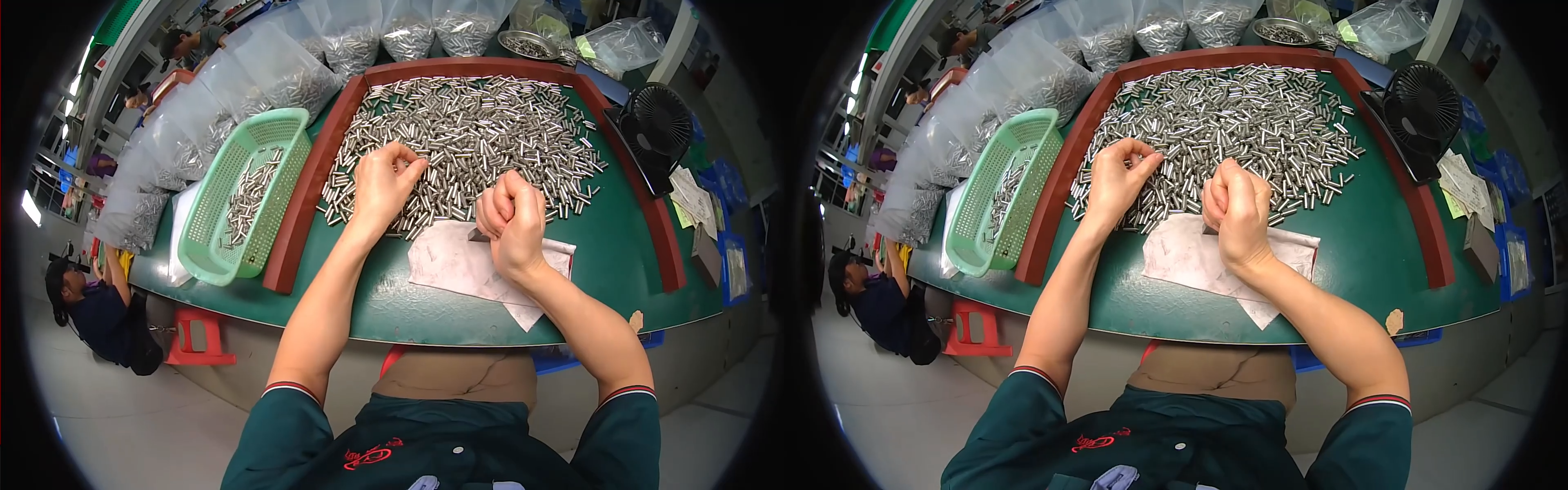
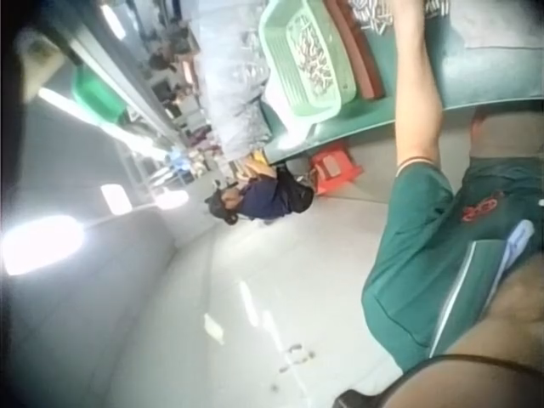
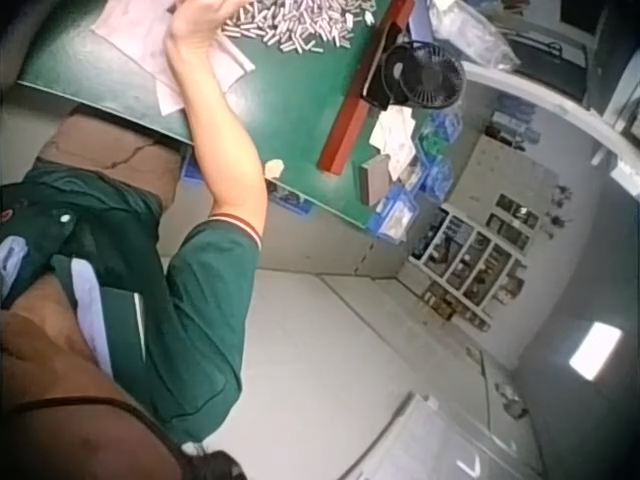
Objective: Picking up small metal pins from a pile, wiping them with a cloth to clean them, and sorting them into a plastic basket.
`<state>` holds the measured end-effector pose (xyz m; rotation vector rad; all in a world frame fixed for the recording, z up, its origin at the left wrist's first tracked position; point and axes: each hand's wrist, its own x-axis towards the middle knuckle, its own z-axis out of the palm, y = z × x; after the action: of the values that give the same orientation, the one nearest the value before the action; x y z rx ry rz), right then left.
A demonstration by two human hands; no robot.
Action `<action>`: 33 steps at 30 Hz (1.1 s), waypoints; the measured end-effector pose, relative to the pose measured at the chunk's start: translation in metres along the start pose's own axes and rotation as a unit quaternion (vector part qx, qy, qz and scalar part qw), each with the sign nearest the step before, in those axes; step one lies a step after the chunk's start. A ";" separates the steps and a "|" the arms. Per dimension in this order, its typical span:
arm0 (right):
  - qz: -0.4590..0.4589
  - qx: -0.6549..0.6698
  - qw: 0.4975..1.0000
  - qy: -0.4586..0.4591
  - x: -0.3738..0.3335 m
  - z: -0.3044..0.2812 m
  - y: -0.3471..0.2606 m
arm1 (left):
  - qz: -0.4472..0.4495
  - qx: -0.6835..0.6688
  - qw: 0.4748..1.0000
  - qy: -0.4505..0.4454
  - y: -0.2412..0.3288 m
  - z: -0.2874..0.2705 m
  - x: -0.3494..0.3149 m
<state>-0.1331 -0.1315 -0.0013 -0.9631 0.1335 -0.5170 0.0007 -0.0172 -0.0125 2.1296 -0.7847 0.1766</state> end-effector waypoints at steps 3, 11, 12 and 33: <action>0.000 0.001 1.000 -0.001 0.000 -0.002 0.001 | -0.140 -0.328 0.933 -0.054 0.008 -0.009 0.002; 0.009 0.003 1.000 -0.003 -0.001 -0.002 -0.001 | -0.249 -0.682 0.636 -0.262 0.014 -0.016 -0.008; 0.008 0.003 1.000 -0.004 0.000 -0.002 0.000 | -0.247 -0.689 0.624 -0.275 0.012 -0.014 -0.008; 0.010 0.005 1.000 0.010 -0.001 -0.004 -0.001 | -0.185 -0.481 0.782 -0.351 0.036 -0.018 -0.021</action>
<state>-0.1356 -0.1342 -0.0033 -0.9456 0.1577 -0.5078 -0.0351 -0.0099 0.0149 1.2445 -0.6115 -1.0743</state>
